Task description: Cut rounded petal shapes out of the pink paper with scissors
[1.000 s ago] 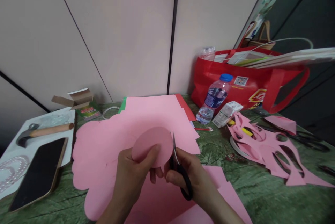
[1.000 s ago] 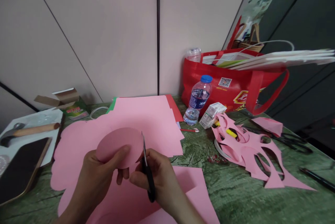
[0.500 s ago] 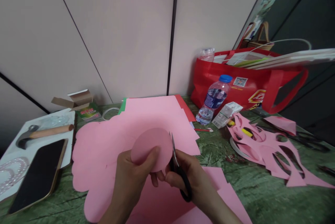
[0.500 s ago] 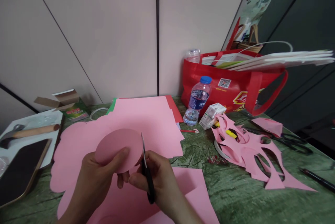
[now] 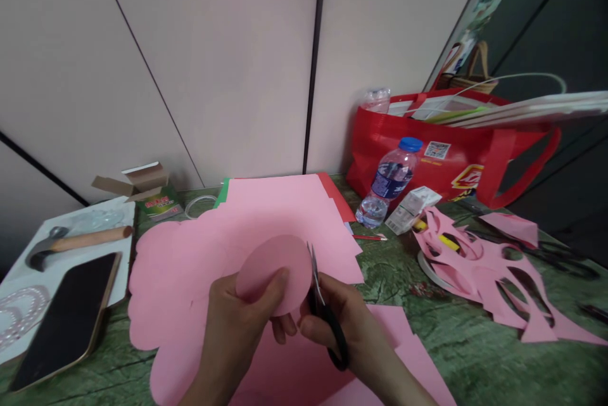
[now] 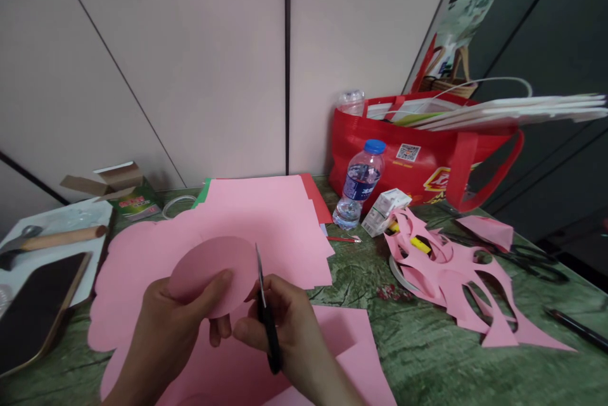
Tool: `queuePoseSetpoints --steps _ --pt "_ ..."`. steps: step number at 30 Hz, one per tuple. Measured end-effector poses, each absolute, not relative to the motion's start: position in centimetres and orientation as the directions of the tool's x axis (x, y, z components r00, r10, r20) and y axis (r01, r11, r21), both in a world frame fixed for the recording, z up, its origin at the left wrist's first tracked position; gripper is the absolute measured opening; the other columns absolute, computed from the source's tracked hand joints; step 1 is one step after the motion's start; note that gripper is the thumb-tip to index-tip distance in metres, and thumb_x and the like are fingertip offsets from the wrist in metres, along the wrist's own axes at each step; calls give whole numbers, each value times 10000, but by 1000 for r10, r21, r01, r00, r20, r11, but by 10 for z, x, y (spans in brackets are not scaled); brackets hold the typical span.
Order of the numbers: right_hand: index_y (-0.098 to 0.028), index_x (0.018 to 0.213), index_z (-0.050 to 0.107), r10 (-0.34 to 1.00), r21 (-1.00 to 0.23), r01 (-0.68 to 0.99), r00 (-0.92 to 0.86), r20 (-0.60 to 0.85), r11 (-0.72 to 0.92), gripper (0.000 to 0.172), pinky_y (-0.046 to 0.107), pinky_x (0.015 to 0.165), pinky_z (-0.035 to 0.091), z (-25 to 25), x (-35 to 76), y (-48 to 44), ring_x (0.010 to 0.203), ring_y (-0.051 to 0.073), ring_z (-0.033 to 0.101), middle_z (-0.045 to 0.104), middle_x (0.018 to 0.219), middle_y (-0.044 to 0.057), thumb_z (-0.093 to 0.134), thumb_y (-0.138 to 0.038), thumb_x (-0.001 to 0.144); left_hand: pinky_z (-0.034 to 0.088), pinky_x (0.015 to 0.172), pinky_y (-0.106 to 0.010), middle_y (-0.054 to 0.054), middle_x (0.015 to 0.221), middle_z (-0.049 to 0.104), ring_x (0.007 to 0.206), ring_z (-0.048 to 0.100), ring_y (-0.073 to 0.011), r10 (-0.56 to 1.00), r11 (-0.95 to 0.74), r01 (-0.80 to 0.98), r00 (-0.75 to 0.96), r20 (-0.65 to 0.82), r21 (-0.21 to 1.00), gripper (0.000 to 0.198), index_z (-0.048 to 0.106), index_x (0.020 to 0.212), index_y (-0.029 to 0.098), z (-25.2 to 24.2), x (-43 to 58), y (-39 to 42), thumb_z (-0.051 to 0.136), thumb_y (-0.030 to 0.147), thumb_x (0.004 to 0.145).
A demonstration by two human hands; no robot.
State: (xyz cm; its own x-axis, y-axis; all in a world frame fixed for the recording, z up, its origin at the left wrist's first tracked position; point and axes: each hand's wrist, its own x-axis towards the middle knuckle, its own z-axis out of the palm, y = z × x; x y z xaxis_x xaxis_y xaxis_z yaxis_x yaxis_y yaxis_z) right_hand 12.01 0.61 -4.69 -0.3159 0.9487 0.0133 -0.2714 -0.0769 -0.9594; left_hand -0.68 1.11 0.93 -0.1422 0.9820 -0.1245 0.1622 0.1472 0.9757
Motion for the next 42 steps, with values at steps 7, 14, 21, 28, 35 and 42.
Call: queuePoseSetpoints --steps 7,14,21,28,35,42 --pt "-179 719 559 953 -961 -269 -301 26 -58 397 238 475 253 -44 121 6 509 111 318 402 570 -52 705 -537 629 381 340 -195 20 272 510 260 452 -87 982 167 128 -111 -153 978 417 522 322 176 11 -7 10 586 308 712" --pt "-183 741 553 944 -967 -244 -330 18 -67 391 241 468 244 -45 121 6 510 115 309 395 560 -51 684 -540 649 365 327 -194 23 264 496 261 442 -83 980 179 127 -114 -165 976 423 523 318 175 12 -7 10 577 319 712" --pt "-151 742 555 950 -970 -232 -313 1 -75 413 228 446 253 -48 121 7 479 95 319 417 535 -52 716 -513 626 355 336 -198 28 256 483 262 437 -86 978 189 158 -116 -172 969 417 512 330 174 13 -8 11 565 319 717" --pt "-152 727 558 956 -966 -251 -294 17 -60 423 215 442 274 -46 121 7 488 92 340 434 553 -47 733 -518 608 347 333 -202 28 259 490 253 423 -85 978 191 180 -122 -171 965 402 529 357 169 14 -9 11 567 349 715" --pt "-150 745 549 950 -970 -239 -311 29 -49 440 217 431 272 -44 121 7 477 94 334 423 536 -51 721 -531 610 338 340 -203 25 259 489 254 425 -85 976 202 196 -118 -182 960 403 525 360 166 13 -10 11 563 353 715" --pt "-154 735 545 950 -977 -205 -313 18 -49 372 220 434 273 -46 122 7 473 93 334 417 535 -55 716 -470 640 340 341 -210 26 245 471 254 419 -91 976 202 201 -118 -181 959 421 512 328 179 15 -10 10 560 351 710"
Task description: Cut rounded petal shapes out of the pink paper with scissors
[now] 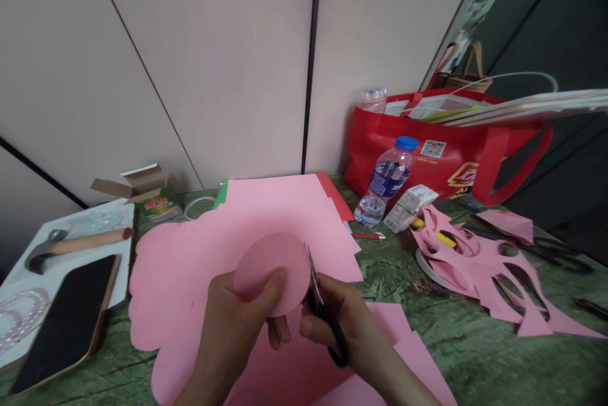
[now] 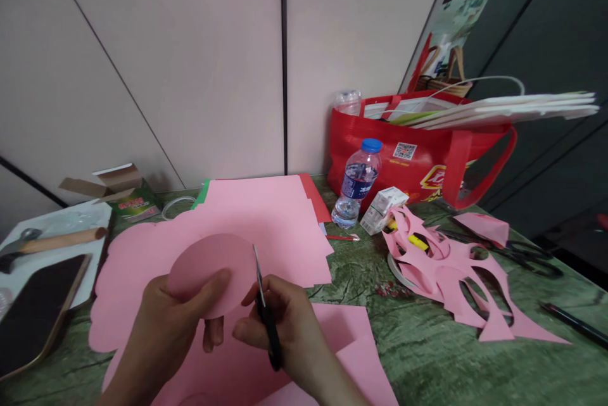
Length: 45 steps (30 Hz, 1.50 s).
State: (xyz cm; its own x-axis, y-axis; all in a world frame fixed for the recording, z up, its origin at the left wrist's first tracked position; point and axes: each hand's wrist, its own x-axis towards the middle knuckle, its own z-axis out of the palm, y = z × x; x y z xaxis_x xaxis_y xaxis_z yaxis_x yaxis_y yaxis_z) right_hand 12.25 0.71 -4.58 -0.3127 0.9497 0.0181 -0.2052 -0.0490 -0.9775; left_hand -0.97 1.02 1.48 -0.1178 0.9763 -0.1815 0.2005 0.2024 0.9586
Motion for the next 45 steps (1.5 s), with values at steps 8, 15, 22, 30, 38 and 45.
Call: queuePoseSetpoints --steps 8,15,22,30,38,45 --pt "-146 747 540 949 -980 -190 -314 -4 -67 387 222 437 252 -49 122 7 479 89 312 420 549 -51 705 -478 638 336 349 -201 22 246 469 251 415 -85 975 213 241 -119 -189 947 466 502 315 175 16 -11 12 537 370 737" --pt "-160 713 522 955 -981 -178 -296 -17 -73 310 216 422 278 -51 121 7 449 86 336 413 510 -68 730 -374 627 343 349 -207 14 245 468 248 408 -89 975 217 254 -102 -197 942 480 502 318 172 16 -13 12 522 389 747" --pt "-175 683 519 960 -977 -171 -270 -78 -128 183 199 386 301 -52 119 6 408 88 380 430 471 -74 673 -251 620 320 346 -211 13 242 461 249 397 -91 976 215 249 -96 -197 944 470 501 328 174 16 -13 13 509 390 746" --pt "-184 658 526 951 -977 -143 -289 -114 -161 195 196 372 323 -47 119 5 399 87 395 452 460 -63 676 -298 607 307 329 -216 16 242 465 256 387 -98 975 212 232 -122 -188 949 414 509 376 183 20 -14 14 512 394 732" --pt "-176 650 514 947 -978 -129 -300 -119 -163 158 188 360 334 -48 117 5 393 84 406 474 471 -52 636 -269 611 325 331 -211 18 267 489 262 410 -98 977 185 214 -148 -156 959 374 517 407 177 19 -14 14 515 352 737" --pt "-175 620 499 945 -972 -111 -281 -167 -205 162 189 338 314 -43 116 5 339 80 406 462 424 -61 610 -287 585 316 320 -191 15 276 488 265 405 -82 980 175 185 -131 -152 967 407 516 385 161 18 -16 15 533 362 737"
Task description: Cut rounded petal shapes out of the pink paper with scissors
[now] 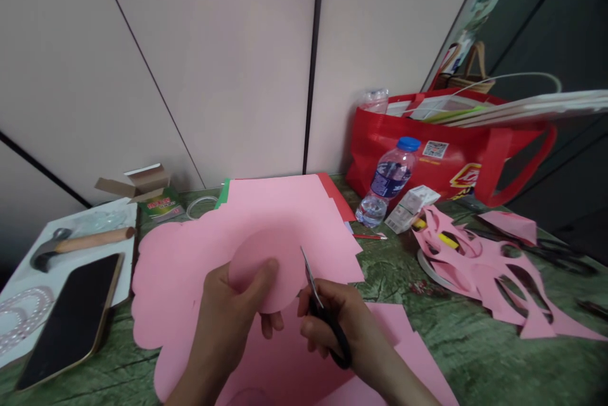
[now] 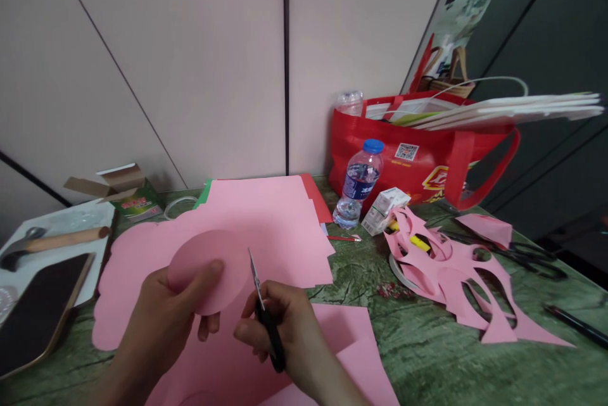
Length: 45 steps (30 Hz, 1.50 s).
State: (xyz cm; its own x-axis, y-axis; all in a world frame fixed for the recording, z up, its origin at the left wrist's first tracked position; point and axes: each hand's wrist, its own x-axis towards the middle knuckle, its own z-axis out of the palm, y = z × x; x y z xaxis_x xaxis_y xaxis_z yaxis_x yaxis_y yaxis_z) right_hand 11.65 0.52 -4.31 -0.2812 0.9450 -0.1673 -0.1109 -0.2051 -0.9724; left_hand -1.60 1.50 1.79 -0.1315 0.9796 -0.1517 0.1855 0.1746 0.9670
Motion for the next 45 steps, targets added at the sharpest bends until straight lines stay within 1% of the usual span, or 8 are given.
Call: queuePoseSetpoints --steps 4,10,16,19,26,30,33,45 --pt "-174 631 510 956 -968 -151 -247 -160 -201 153 188 339 310 -46 116 6 330 84 423 475 410 -63 617 -279 599 313 316 -193 5 285 486 273 405 -84 980 187 168 -99 -172 968 446 503 352 158 17 -17 16 528 371 743" --pt "-188 652 516 994 -974 -201 -52 -97 -106 136 215 406 374 -45 117 11 395 107 475 507 448 -56 623 -267 627 325 308 -194 4 334 518 307 442 -102 976 217 144 -18 -217 965 327 577 476 136 13 -16 17 547 352 720" --pt "-186 693 553 990 -979 -200 125 -60 -34 279 197 433 336 -38 121 10 455 84 396 438 522 -77 770 -282 546 343 324 -194 20 400 521 372 422 -95 964 263 182 -11 -265 948 244 602 498 136 9 -15 18 672 337 617" --pt "-186 671 543 996 -986 -159 71 -54 -42 292 196 412 310 -38 121 8 444 81 359 421 496 -81 786 -288 543 341 343 -185 40 382 483 383 413 -89 973 230 187 -60 -223 955 270 566 439 150 8 -15 18 675 319 620" --pt "-192 642 521 993 -982 -176 -107 -52 -71 236 240 484 408 -40 118 8 484 123 486 531 526 -33 694 -353 639 305 344 -203 37 335 458 357 389 -92 974 169 206 -181 -132 964 354 522 387 164 10 -16 18 630 370 654" --pt "-185 639 534 973 -978 -188 -227 -43 -87 298 236 481 369 -42 118 7 491 113 437 521 551 -32 730 -406 605 292 329 -200 51 303 425 330 364 -81 964 174 240 -237 -117 955 375 497 377 170 13 -17 18 650 383 645" --pt "-182 641 535 964 -978 -189 -264 -37 -90 342 235 481 354 -41 119 6 497 108 406 496 565 -33 726 -464 602 219 268 -198 65 275 407 266 306 -67 953 223 288 -266 -146 931 346 513 404 177 14 -17 17 645 368 660" --pt "-173 636 512 941 -966 -220 -333 -55 -134 362 226 471 311 -42 123 7 500 99 360 471 567 -38 761 -429 580 244 290 -176 67 304 440 285 355 -62 965 254 261 -137 -225 931 310 513 424 178 19 -25 17 666 339 640"
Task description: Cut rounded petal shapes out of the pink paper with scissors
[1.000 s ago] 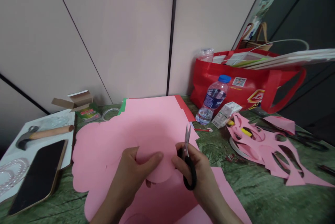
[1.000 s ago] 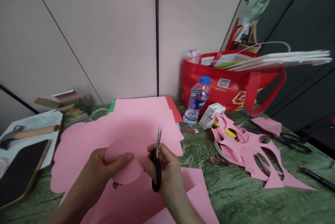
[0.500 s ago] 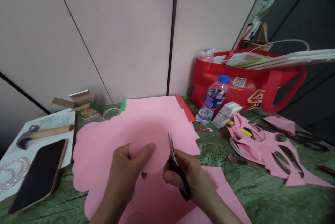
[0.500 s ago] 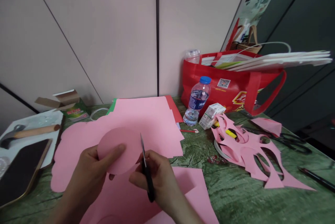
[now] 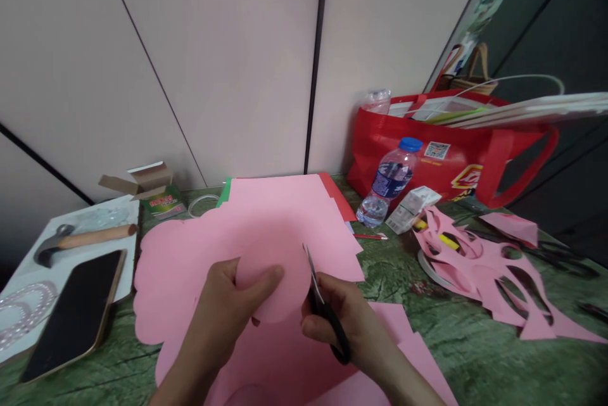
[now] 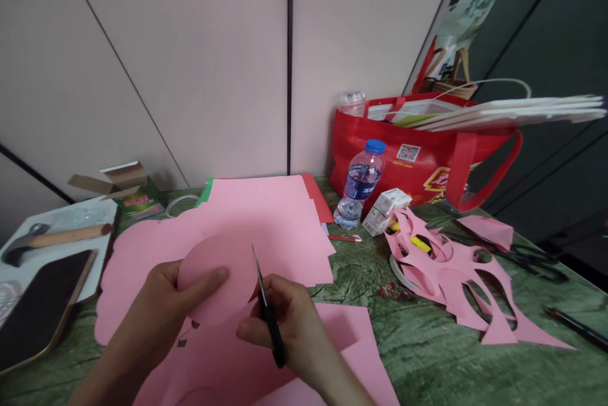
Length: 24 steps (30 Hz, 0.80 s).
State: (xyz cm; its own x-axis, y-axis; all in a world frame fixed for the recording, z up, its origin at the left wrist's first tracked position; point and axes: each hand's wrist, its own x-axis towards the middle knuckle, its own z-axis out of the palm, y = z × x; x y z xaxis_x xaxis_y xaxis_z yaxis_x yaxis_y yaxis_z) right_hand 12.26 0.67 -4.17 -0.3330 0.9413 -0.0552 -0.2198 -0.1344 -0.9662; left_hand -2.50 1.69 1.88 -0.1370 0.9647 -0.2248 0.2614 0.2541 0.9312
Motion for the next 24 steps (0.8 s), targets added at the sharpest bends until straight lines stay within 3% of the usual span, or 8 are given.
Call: queuePoseSetpoints --steps 8,19,22,24 --pt "-171 619 500 945 -966 -220 -321 -56 -132 354 214 444 289 -43 122 7 481 92 348 449 539 -49 766 -397 563 295 327 -187 57 357 466 344 384 -77 969 244 231 -93 -228 942 274 530 466 176 19 -27 18 649 357 633" --pt "-176 664 541 943 -955 -199 -295 -153 -218 139 192 377 295 -53 119 6 382 82 401 504 461 -60 659 -211 601 286 341 -192 51 376 441 362 369 -81 973 229 259 -66 -220 938 344 475 428 186 19 -29 18 641 385 654" --pt "-173 670 556 969 -956 -223 -198 -146 -189 105 192 382 324 -52 118 8 373 84 432 521 438 -64 632 -190 599 271 352 -199 58 385 403 376 354 -85 980 184 383 -141 -140 905 380 421 425 195 16 -40 24 640 412 648" --pt "-172 667 562 984 -959 -233 -105 -143 -164 99 197 396 349 -50 118 10 386 93 465 522 426 -66 629 -192 596 259 363 -196 75 400 359 388 330 -83 980 111 540 -200 0 834 388 403 445 201 10 -52 32 647 427 645"
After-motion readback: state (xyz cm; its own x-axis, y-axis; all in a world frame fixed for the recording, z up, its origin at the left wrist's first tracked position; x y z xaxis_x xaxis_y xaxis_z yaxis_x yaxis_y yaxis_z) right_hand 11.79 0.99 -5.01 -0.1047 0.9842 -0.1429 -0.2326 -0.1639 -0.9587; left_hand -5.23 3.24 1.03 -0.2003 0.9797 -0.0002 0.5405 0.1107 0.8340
